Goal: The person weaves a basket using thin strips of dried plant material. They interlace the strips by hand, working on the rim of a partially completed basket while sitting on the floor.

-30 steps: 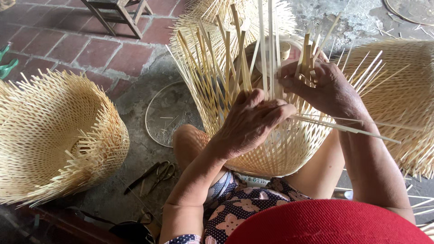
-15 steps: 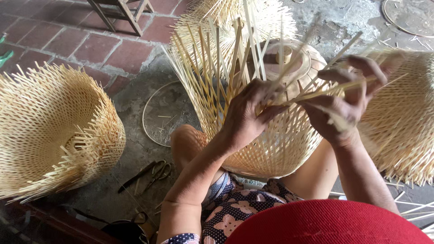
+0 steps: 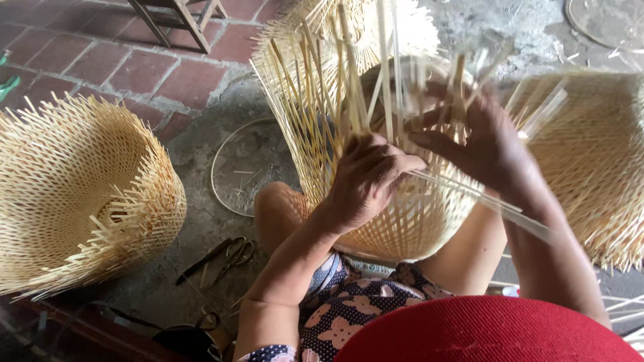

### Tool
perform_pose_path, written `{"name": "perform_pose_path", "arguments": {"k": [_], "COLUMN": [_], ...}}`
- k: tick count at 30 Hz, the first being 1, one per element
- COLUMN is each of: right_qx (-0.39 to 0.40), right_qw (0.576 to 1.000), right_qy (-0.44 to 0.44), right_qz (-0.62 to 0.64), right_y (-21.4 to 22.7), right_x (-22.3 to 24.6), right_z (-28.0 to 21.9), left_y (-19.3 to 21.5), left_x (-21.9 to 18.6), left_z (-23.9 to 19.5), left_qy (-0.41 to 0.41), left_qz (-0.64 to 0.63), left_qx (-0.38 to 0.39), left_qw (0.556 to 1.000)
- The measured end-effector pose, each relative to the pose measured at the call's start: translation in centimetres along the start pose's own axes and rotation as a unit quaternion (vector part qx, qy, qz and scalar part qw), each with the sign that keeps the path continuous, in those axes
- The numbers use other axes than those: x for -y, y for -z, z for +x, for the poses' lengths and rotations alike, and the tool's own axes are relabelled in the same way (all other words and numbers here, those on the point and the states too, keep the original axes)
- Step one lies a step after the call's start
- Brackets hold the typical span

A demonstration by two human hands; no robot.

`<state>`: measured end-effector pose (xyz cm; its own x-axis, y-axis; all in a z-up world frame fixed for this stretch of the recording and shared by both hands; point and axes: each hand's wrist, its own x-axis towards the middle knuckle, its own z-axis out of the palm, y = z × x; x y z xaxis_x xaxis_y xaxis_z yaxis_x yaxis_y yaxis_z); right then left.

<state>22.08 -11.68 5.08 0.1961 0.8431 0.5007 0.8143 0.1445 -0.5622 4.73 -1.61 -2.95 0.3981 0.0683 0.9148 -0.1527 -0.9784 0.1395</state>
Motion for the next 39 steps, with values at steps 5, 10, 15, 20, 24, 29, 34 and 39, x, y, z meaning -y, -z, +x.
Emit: {"name": "perform_pose_path", "arguments": {"k": [5, 10, 15, 20, 24, 29, 34, 39], "right_qx": [0.006, -0.310, -0.193, 0.108, 0.102, -0.145, -0.166, 0.106], "right_qw": [0.996, 0.833, 0.907, 0.990, 0.966, 0.950, 0.925, 0.974], "right_qy": [-0.039, 0.366, 0.259, -0.062, -0.213, 0.243, 0.237, -0.190], "right_qz": [0.080, -0.275, -0.271, 0.067, 0.108, -0.136, -0.247, 0.069], "right_y": [-0.9, -2.0, -1.2, -1.0, -1.6, -2.4, -1.8, -1.4], "right_x": [-1.7, -3.7, -2.0, -1.2, -1.7, -3.0, -1.0, -0.4], "right_z": [-0.3, -1.1, -1.2, 1.9, 1.7, 0.3, -0.4, 1.9], "left_y": [0.2, 0.1, 0.8, 0.1, 0.5, 1.6, 2.1, 0.3], "left_x": [0.0, 0.9, 1.2, 0.5, 0.6, 0.7, 1.6, 1.3], "left_z": [0.6, 0.9, 0.1, 0.3, 0.6, 0.9, -0.1, -1.8], "left_qy": [-0.005, 0.221, 0.102, -0.043, 0.010, 0.153, 0.210, 0.063], "left_qz": [0.033, -0.108, -0.104, 0.147, 0.054, -0.072, -0.132, -0.042], "left_qx": [-0.069, 0.012, 0.004, -0.104, -0.092, -0.034, 0.000, -0.076], "left_qw": [0.997, 0.969, 0.989, 0.983, 0.994, 0.985, 0.969, 0.994]}}
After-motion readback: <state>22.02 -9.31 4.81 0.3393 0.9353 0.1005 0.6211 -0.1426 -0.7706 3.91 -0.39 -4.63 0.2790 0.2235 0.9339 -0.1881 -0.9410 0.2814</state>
